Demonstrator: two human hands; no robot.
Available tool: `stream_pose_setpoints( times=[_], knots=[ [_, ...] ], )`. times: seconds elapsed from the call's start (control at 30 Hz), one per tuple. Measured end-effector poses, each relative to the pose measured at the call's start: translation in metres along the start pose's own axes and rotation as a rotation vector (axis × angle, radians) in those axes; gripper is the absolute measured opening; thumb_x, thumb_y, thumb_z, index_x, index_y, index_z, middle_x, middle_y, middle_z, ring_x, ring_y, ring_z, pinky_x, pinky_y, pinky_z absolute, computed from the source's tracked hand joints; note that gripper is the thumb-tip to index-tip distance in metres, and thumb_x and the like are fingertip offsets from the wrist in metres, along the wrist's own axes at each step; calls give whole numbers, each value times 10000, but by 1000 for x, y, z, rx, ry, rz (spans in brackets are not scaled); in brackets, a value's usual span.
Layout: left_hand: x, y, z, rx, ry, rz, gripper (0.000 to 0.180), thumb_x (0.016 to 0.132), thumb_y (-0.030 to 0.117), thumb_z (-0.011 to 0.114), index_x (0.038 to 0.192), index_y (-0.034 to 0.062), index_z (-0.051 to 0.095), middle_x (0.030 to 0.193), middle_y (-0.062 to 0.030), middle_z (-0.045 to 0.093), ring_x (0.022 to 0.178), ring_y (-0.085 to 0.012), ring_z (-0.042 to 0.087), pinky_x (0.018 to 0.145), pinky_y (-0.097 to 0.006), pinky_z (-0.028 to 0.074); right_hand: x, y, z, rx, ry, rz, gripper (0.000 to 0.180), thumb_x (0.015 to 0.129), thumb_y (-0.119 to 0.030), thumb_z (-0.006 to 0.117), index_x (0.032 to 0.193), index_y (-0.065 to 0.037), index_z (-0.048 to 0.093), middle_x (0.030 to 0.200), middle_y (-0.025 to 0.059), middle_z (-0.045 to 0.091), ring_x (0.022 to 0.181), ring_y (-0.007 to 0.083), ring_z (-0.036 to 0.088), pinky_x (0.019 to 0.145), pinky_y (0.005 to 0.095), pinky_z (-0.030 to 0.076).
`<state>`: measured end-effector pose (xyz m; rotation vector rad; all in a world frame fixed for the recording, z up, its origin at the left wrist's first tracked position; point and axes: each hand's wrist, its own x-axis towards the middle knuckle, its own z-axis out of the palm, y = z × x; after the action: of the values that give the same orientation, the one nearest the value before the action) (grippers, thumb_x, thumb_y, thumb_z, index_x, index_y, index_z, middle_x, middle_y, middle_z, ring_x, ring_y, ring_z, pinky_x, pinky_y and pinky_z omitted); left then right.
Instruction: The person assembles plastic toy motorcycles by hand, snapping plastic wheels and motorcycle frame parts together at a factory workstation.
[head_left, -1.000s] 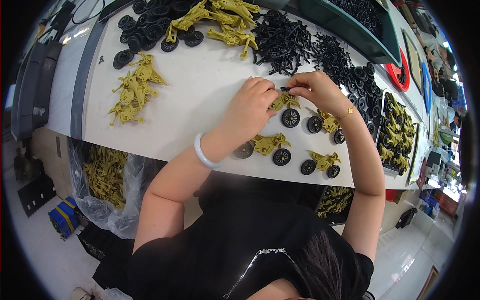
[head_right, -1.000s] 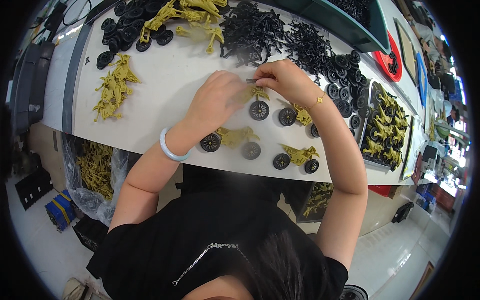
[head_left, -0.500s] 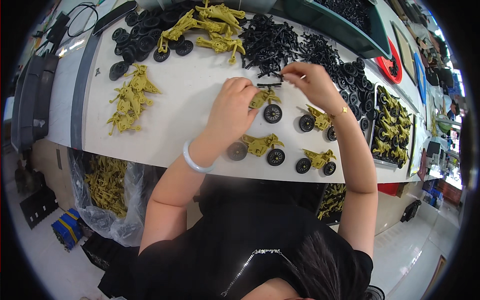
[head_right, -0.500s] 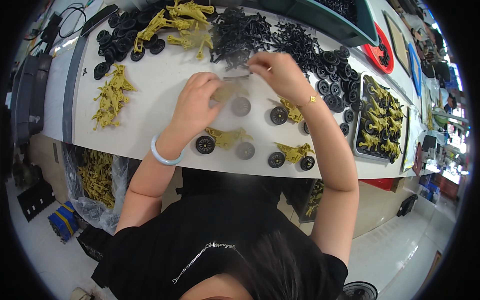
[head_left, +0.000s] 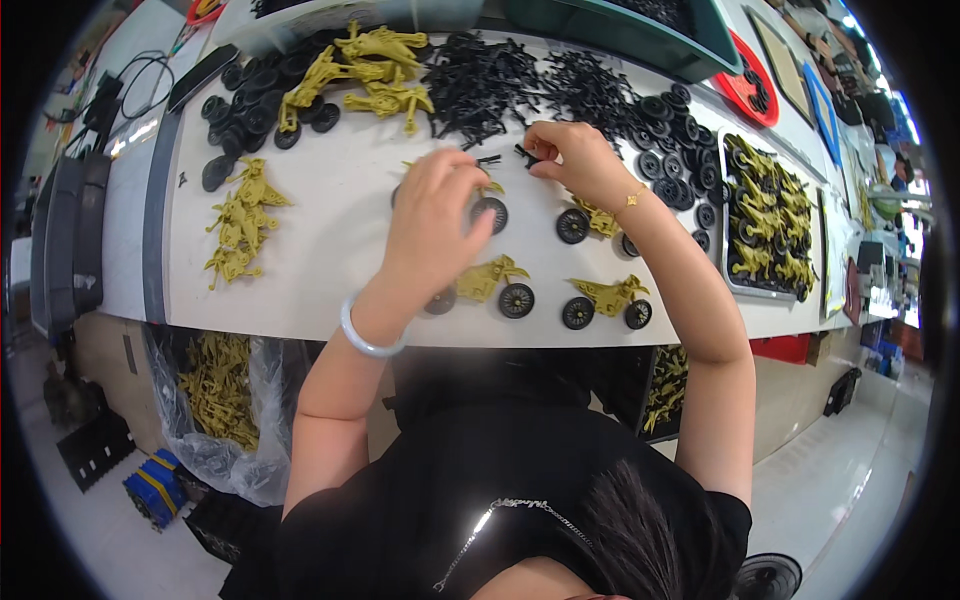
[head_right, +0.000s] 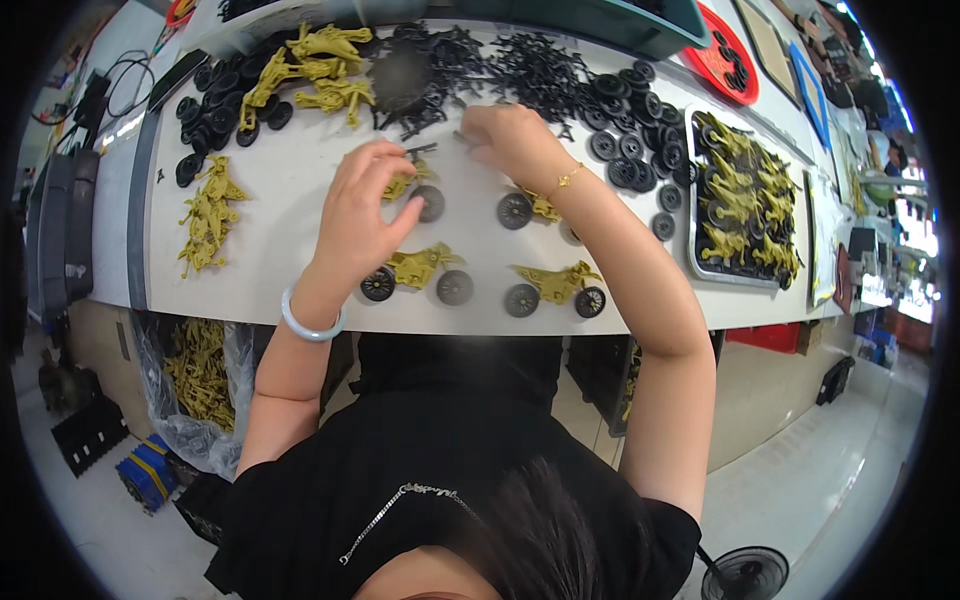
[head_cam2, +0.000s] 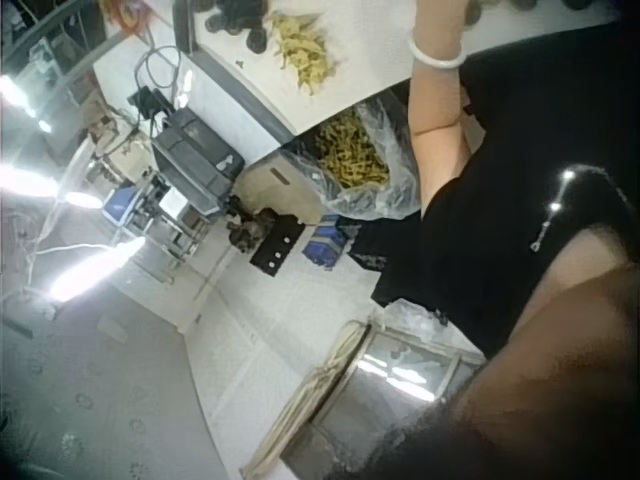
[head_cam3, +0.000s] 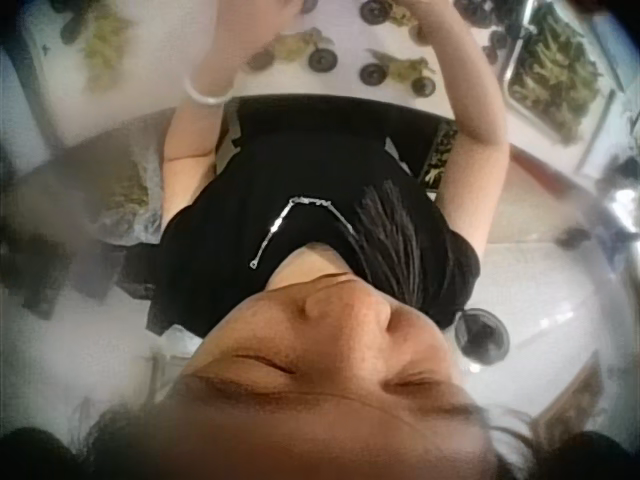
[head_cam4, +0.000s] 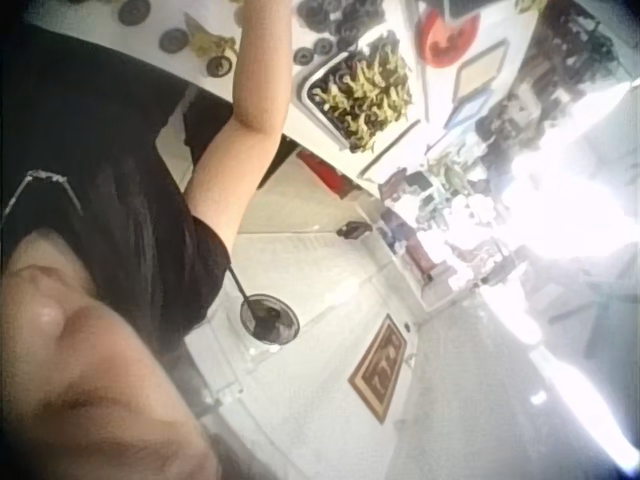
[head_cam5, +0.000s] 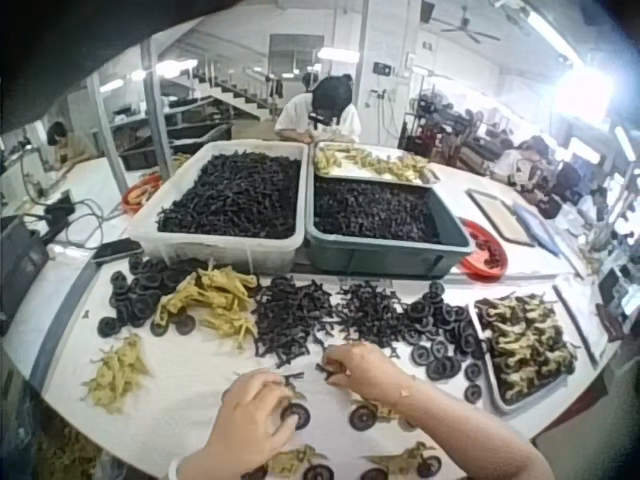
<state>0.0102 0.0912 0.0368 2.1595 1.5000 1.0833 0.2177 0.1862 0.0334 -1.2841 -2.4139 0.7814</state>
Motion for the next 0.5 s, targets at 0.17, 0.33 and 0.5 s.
stream_pose_setpoints(
  times=[0.17, 0.33, 0.5],
  knots=[
    [5, 63, 40, 40, -310, 324, 326, 671, 116, 734, 966, 53, 612, 1027, -91, 580, 1066, -293, 519, 923, -413, 405, -20, 27, -40, 147, 54, 190, 200, 759, -84, 747, 919, 12, 675, 753, 28, 654, 686, 93, 580, 655, 256, 487],
    [21, 73, 101, 168, -270, 410, 267, 685, 144, 718, 923, 54, 639, 940, -89, 571, 951, -278, 527, 863, -402, 427, -60, 57, -79, 204, -65, 258, 134, 818, -45, 679, 899, 41, 615, 760, 16, 633, 682, 59, 542, 613, 226, 458],
    [16, 67, 114, 196, -265, 373, 116, 745, 119, 644, 808, 23, 647, 866, -102, 575, 863, -276, 561, 742, -376, 479, -79, 48, -73, 190, -177, 393, 144, 805, -25, 682, 922, 39, 627, 767, 59, 660, 667, 99, 585, 640, 243, 481]
  ],
)
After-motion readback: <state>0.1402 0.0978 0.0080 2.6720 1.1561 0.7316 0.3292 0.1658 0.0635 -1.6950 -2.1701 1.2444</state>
